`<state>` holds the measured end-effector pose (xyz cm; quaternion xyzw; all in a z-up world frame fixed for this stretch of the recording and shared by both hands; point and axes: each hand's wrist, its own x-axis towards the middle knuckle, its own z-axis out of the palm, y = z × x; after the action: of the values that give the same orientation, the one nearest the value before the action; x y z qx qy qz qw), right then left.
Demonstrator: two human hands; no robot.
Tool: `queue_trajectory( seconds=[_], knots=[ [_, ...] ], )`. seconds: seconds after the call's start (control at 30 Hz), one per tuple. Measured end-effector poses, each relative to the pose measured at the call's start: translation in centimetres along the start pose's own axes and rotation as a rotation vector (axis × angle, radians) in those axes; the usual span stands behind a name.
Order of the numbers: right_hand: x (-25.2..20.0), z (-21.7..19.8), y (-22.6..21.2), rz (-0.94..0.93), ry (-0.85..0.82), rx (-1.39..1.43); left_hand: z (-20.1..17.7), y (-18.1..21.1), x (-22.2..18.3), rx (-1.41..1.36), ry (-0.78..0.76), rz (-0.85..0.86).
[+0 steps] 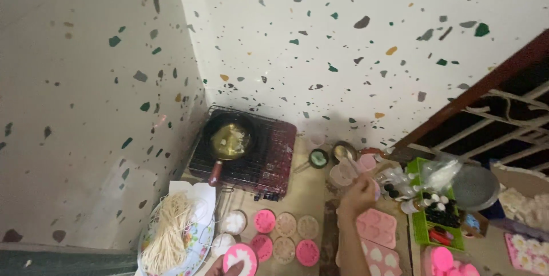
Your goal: Creating wax floral decorations by removing them from silicone molds and melting wax on a burner.
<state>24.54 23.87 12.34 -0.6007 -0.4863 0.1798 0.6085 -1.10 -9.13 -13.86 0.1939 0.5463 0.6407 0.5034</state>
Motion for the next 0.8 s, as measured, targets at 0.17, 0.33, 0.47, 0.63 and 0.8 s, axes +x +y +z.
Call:
queue_trajectory(
  seconds=[0.17,0.33,0.47,0.63,0.8],
  knots=[
    [2.6,-3.3,5.5,0.132,0.08,-0.109,8.5,15.9,-0.3,-0.042,-0.015,-0.261],
    [1.4,-3.7,8.2,-0.028,-0.178,-0.357,15.4,26.4,-3.1,-0.085,-0.038,-0.247],
    [-5.0,-5.1,-1.0,0.322,-0.493,-0.093,17.3,29.2,-4.3,-0.053,-0.045,-0.157],
    [-9.7,-9.0,-12.2,0.377,-1.207,0.449,19.7,35.6,-7.4,-0.055,-0.16,-0.051],
    [-9.3,-11.1,-16.9,0.283,-1.299,0.326,20.5,36.5,-8.5,-0.018,-0.276,0.019]
  ],
)
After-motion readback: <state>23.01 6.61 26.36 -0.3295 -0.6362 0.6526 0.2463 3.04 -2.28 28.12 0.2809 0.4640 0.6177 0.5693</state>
